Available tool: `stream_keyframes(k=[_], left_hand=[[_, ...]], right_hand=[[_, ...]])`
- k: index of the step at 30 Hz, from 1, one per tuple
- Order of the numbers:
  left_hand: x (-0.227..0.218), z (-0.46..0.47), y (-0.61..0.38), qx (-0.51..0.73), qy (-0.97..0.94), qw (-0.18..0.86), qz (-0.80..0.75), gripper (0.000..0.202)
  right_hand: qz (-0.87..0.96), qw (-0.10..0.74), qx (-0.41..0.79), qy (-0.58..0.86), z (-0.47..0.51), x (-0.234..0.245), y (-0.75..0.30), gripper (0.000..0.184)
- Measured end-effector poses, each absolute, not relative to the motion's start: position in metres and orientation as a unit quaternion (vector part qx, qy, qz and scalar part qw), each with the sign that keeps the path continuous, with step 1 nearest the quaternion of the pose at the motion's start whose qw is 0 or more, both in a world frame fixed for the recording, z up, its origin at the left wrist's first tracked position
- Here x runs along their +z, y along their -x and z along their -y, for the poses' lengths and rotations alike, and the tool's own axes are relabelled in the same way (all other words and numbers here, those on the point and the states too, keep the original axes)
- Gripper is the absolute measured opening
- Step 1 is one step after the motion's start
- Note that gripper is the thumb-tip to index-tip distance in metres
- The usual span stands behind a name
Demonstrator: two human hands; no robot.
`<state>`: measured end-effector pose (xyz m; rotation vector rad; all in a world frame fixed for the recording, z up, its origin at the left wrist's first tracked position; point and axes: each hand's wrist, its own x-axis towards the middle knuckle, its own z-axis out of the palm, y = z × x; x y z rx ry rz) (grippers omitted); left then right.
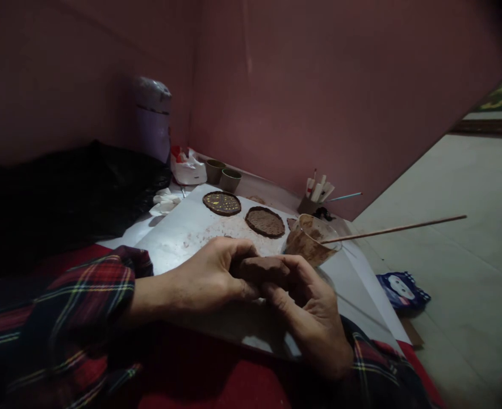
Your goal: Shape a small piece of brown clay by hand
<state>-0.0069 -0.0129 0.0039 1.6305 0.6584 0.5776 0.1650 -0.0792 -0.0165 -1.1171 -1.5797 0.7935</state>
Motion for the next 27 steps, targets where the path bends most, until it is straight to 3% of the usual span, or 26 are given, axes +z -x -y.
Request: stream_keyframes(k=[15, 21, 27], left_hand=[[0.0073, 0.0096, 0.0057, 0.254, -0.732, 0.56, -0.294, 0.013], [0.006, 0.0107, 0.0064, 0.256, -0.738, 0.561, -0.274, 0.013], [0.0047, 0.0104, 0.0067, 0.248, -0.764, 0.527, -0.279, 0.016]], right_hand=[[0.643, 0.505, 0.314, 0.483, 0.0746, -0.0176, -0.1678, 0.02], [0.64, 0.494, 0.288, 0.514, 0.0732, -0.0195, -0.17, 0.034], [0.662, 0.477, 0.305, 0.49, 0.0739, -0.0196, -0.1682, 0.021]])
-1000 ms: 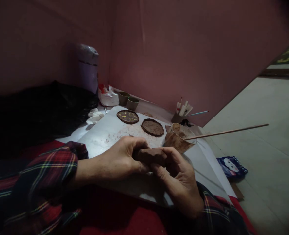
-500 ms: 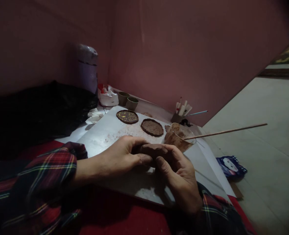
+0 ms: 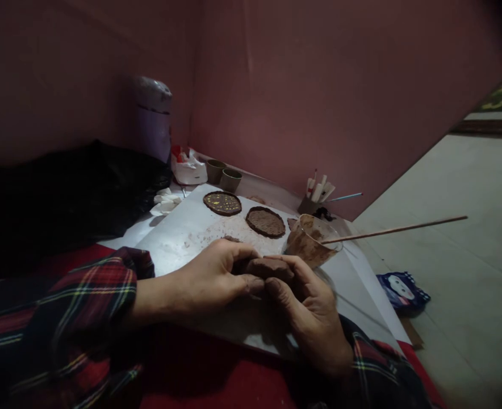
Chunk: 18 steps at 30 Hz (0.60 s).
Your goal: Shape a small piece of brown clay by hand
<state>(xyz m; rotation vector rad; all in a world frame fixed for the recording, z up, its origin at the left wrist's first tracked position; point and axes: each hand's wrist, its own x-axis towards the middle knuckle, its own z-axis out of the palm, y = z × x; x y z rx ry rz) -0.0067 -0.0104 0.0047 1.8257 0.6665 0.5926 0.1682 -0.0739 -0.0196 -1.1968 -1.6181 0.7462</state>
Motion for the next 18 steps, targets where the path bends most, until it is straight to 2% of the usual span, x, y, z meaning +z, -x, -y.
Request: stream_keyframes(k=[8, 18], left_hand=[[0.0058, 0.0124, 0.008, 0.238, -0.756, 0.541, -0.279, 0.015], [0.0039, 0.0089, 0.0048, 0.252, -0.745, 0.558, -0.264, 0.014]], right_hand=[[0.66, 0.487, 0.306, 0.483, 0.0775, -0.0173, -0.1661, 0.016], [0.636, 0.491, 0.316, 0.504, 0.0725, -0.0194, -0.1688, 0.022]])
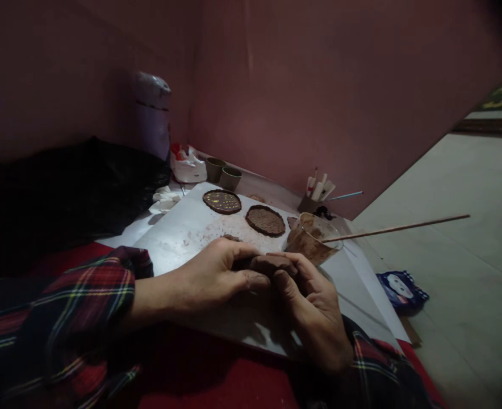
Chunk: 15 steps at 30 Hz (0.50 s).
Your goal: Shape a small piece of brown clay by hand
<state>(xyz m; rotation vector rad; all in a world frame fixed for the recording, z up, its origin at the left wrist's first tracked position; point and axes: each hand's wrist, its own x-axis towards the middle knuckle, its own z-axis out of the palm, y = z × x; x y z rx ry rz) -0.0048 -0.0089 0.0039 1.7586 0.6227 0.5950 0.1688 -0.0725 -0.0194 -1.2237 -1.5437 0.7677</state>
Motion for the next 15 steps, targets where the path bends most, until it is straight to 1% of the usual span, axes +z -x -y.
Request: stream_keyframes(k=[7, 12, 15], left_hand=[[0.005, 0.0075, 0.0071, 0.266, -0.785, 0.482, -0.284, 0.03], [0.0046, 0.0064, 0.008, 0.265, -0.806, 0.453, -0.274, 0.03], [0.0037, 0.0072, 0.0088, 0.267, -0.818, 0.434, -0.267, 0.029]], right_hand=[[0.635, 0.499, 0.312, 0.5, 0.0756, -0.0207, -0.1705, 0.021], [0.642, 0.49, 0.316, 0.497, 0.0742, -0.0198, -0.1705, 0.022], [0.644, 0.492, 0.332, 0.483, 0.074, -0.0188, -0.1686, 0.018]])
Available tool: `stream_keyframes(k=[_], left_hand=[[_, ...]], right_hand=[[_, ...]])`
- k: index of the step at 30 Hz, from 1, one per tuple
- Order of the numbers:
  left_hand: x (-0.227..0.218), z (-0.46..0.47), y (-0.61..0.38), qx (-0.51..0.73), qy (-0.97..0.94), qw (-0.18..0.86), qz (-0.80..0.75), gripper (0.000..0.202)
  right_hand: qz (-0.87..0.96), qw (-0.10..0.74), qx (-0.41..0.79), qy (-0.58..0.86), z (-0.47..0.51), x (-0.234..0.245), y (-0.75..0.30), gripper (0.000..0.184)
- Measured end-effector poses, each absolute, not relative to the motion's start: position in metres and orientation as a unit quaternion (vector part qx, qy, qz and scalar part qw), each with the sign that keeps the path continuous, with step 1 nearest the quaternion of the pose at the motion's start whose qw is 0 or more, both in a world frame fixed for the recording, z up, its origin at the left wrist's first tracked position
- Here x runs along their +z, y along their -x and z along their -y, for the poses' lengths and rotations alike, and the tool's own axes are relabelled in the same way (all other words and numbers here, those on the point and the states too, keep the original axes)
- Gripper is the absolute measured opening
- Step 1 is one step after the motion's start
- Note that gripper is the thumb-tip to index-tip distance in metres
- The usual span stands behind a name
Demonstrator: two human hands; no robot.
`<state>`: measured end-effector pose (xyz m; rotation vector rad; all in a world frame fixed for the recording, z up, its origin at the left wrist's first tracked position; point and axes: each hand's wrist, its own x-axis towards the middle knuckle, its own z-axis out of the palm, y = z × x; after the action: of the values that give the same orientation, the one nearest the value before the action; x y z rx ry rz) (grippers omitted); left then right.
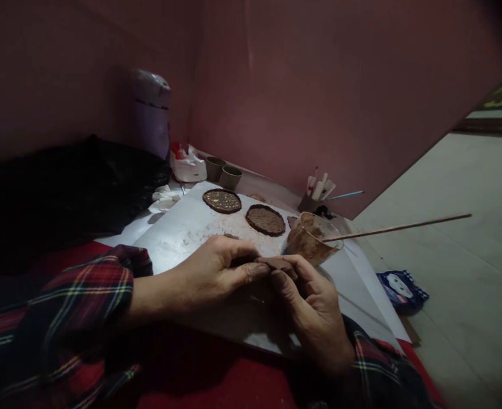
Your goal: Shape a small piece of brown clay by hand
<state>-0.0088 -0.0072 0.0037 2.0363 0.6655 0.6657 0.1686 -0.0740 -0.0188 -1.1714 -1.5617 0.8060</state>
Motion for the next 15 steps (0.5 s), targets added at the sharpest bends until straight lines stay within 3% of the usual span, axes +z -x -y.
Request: stream_keyframes(k=[8, 15], left_hand=[[0.0027, 0.0068, 0.0073, 0.27, -0.804, 0.447, -0.283, 0.027], [0.0018, 0.0085, 0.0045, 0.293, -0.675, 0.639, -0.226, 0.024]], right_hand=[[0.652, 0.501, 0.316, 0.473, 0.0732, -0.0191, -0.167, 0.014], [0.613, 0.531, 0.306, 0.499, 0.0729, -0.0174, -0.1666, 0.017]])
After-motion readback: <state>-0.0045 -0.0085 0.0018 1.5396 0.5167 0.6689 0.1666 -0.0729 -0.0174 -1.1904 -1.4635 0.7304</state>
